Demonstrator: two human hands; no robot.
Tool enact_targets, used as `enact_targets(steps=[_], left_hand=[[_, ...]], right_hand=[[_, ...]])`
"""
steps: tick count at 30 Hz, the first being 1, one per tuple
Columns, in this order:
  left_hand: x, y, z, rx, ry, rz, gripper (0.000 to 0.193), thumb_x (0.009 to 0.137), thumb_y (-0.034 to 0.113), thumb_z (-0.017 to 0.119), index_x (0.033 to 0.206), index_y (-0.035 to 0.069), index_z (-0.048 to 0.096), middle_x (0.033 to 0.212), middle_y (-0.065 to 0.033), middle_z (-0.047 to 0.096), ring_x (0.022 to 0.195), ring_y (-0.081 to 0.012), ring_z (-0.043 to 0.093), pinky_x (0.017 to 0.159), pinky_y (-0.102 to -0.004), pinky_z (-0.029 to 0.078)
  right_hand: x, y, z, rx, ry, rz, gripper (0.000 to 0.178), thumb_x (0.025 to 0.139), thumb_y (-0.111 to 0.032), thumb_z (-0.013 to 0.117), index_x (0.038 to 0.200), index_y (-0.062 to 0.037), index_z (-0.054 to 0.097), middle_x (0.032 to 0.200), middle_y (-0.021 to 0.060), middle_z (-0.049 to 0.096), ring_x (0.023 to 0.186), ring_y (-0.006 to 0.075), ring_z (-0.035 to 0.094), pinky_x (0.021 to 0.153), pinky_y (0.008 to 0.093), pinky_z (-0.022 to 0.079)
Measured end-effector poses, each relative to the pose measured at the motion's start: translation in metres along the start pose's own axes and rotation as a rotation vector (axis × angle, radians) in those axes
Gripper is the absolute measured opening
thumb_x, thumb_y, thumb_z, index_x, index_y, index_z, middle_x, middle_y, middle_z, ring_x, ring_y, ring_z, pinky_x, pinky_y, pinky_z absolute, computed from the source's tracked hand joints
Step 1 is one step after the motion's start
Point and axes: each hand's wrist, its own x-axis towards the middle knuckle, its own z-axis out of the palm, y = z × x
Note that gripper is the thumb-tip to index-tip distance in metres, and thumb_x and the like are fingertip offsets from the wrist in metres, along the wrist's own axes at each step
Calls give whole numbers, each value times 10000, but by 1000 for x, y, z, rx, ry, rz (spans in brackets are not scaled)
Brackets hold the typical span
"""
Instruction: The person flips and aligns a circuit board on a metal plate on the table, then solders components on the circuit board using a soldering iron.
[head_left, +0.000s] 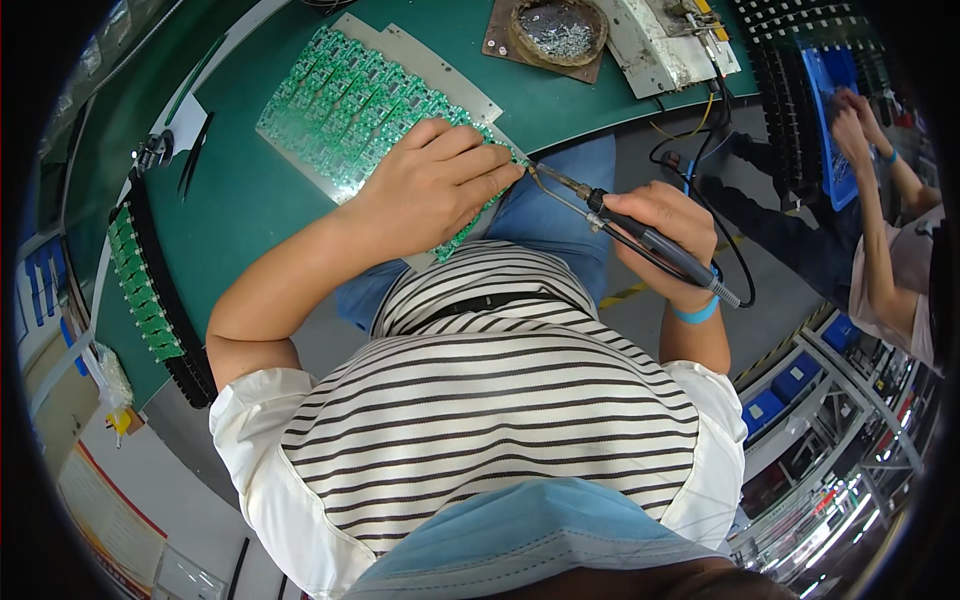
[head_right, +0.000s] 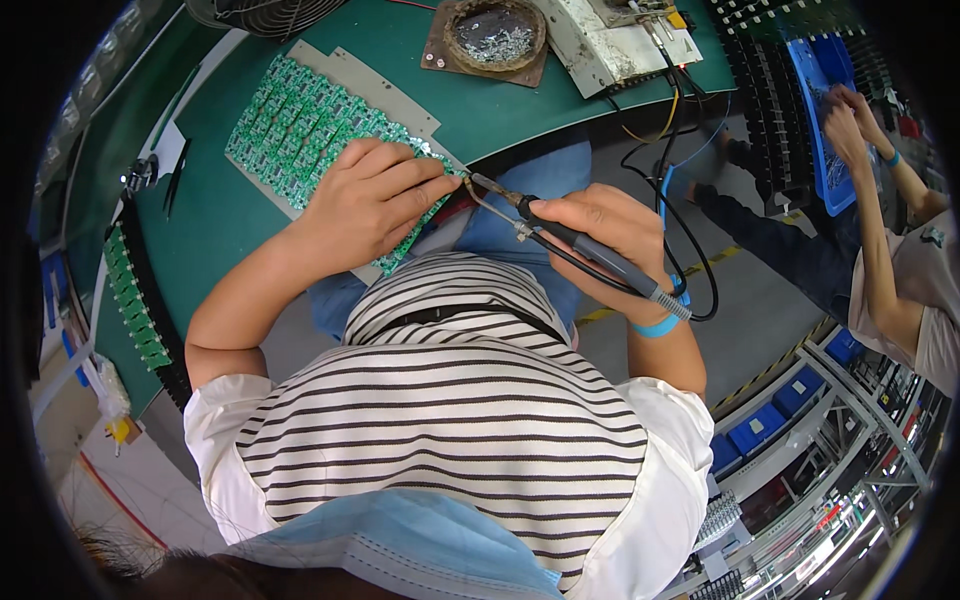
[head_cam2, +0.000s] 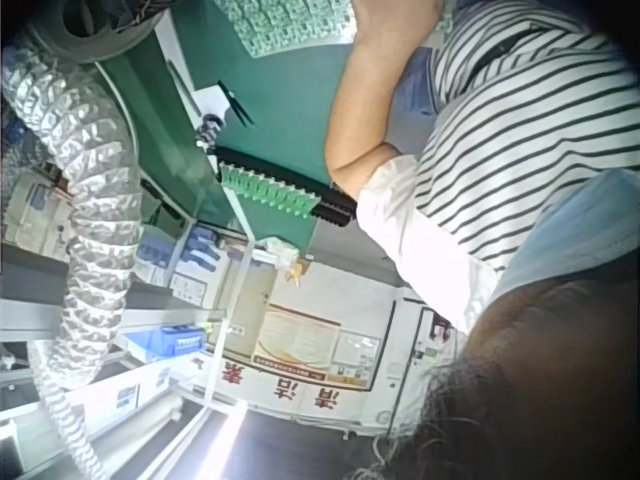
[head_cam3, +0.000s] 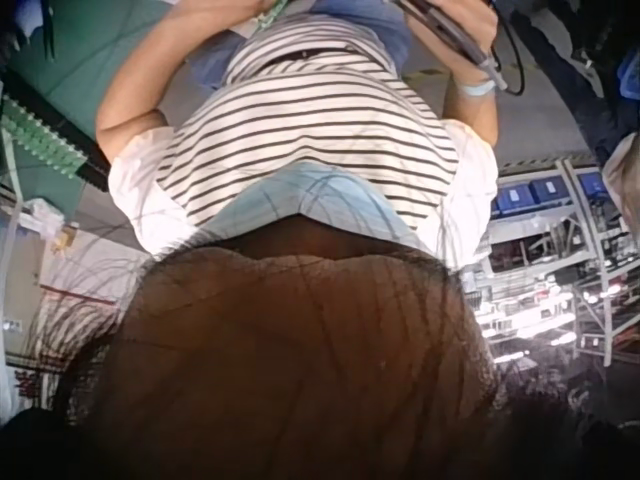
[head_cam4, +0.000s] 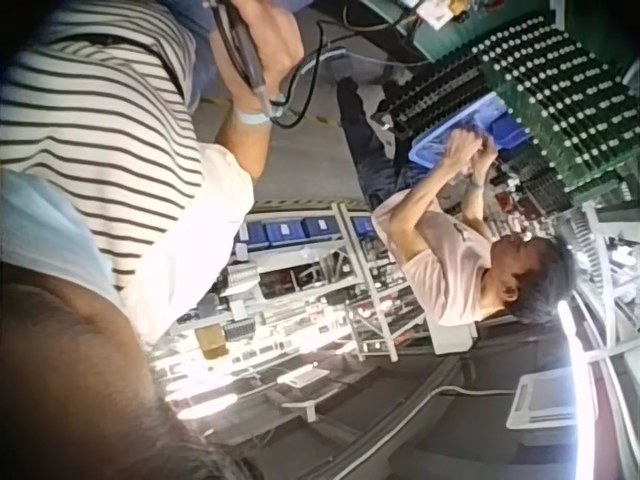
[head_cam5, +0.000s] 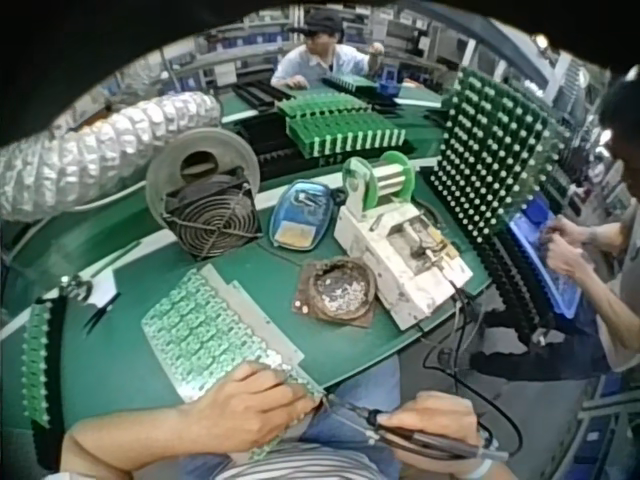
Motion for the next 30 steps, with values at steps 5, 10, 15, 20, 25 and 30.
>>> enact_targets(steps=[5, 10, 15, 20, 25, 30], left_hand=[[4, 0, -3, -26, 61, 11, 280, 869, 142, 717, 1142, 88, 753, 1174, 3, 672, 976, -186, 548, 949, -331, 422], [3, 1, -1, 26, 56, 15, 288, 862, 138, 713, 1142, 82, 753, 1165, 5, 667, 974, -188, 542, 942, -330, 420], [2, 1, 1, 30, 55, 12, 290, 864, 132, 705, 1145, 80, 751, 1174, 8, 662, 991, -185, 542, 937, -328, 417], [1, 1, 2, 38, 53, 11, 296, 868, 137, 699, 1154, 82, 749, 1183, 10, 655, 1006, -184, 540, 938, -328, 414], [0, 1, 3, 42, 49, 10, 303, 868, 146, 699, 1161, 85, 747, 1189, 11, 653, 1010, -185, 540, 934, -327, 411], [1, 1, 2, 42, 49, 9, 306, 867, 149, 699, 1163, 87, 746, 1191, 12, 652, 1010, -185, 540, 929, -327, 410]], right_hand=[[0, -1, 0, -4, 5, 22, 396, 723, 69, 760, 1118, 37, 775, 885, 130, 730, 697, 196, 578, 653, 281, 462], [4, -1, -1, -15, -18, 30, 386, 731, 59, 767, 1115, 35, 777, 886, 132, 732, 701, 200, 585, 653, 284, 463], [7, -1, -3, -55, -48, -36, 371, 761, 32, 790, 1132, 12, 786, 921, 117, 751, 730, 194, 619, 673, 290, 492], [8, -3, -4, -58, -60, -37, 356, 776, 25, 792, 1132, 11, 787, 932, 119, 740, 731, 195, 624, 662, 290, 496], [7, -3, -4, -68, -66, -43, 358, 779, 29, 787, 1137, 7, 788, 944, 125, 739, 730, 195, 621, 648, 295, 494], [8, -3, -4, -82, -75, -73, 352, 783, 37, 778, 1134, 10, 787, 938, 128, 734, 714, 198, 610, 635, 298, 487]])
